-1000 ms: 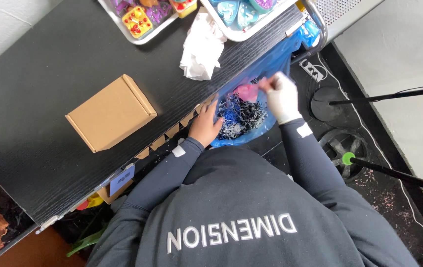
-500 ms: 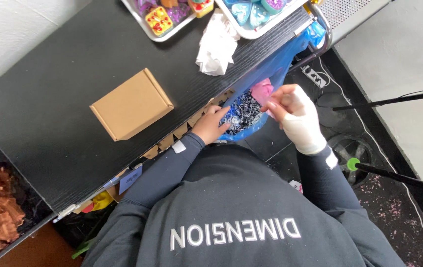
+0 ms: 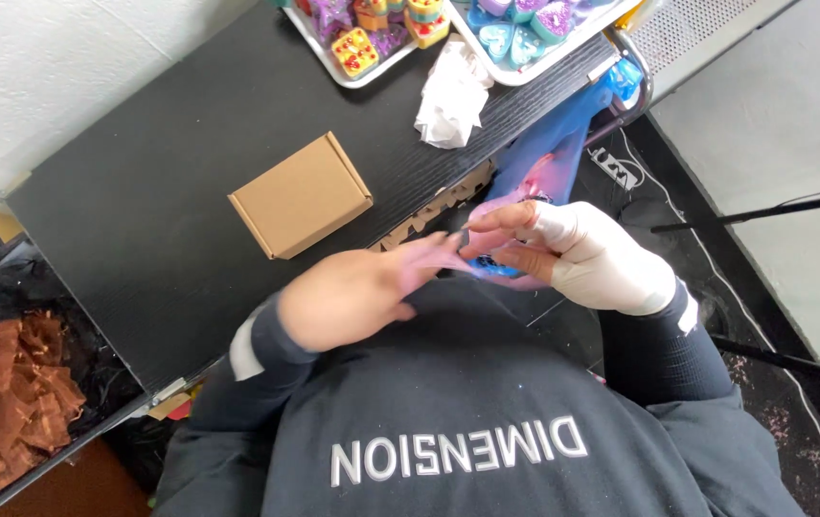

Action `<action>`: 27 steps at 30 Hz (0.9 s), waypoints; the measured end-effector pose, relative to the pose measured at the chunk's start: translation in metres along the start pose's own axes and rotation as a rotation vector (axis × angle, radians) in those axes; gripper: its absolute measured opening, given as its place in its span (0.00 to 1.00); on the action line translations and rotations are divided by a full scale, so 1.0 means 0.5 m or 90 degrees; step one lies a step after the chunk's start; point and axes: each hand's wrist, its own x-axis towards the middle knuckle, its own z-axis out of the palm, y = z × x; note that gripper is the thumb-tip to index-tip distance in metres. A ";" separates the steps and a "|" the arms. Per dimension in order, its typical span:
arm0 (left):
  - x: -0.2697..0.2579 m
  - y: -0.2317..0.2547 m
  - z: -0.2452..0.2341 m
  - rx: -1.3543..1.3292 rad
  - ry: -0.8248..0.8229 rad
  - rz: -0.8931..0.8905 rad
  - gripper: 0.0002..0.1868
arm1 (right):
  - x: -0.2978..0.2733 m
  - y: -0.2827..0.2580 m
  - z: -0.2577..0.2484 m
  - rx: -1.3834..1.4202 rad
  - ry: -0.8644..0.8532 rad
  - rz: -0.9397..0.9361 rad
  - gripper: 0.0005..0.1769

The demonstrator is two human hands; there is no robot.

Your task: Packing small heart-shaped items into a box with shredded paper and tying it with a ribbon.

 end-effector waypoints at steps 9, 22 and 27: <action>-0.066 0.058 -0.065 0.123 0.341 -0.073 0.31 | 0.080 -0.087 0.029 -0.079 -0.238 -0.143 0.19; -0.084 -0.052 0.000 -0.256 0.237 -0.028 0.12 | 0.077 0.047 0.007 0.089 0.005 -0.028 0.10; -0.149 -0.088 0.019 -0.404 0.255 -0.093 0.29 | 0.043 0.137 -0.017 0.169 0.151 0.086 0.13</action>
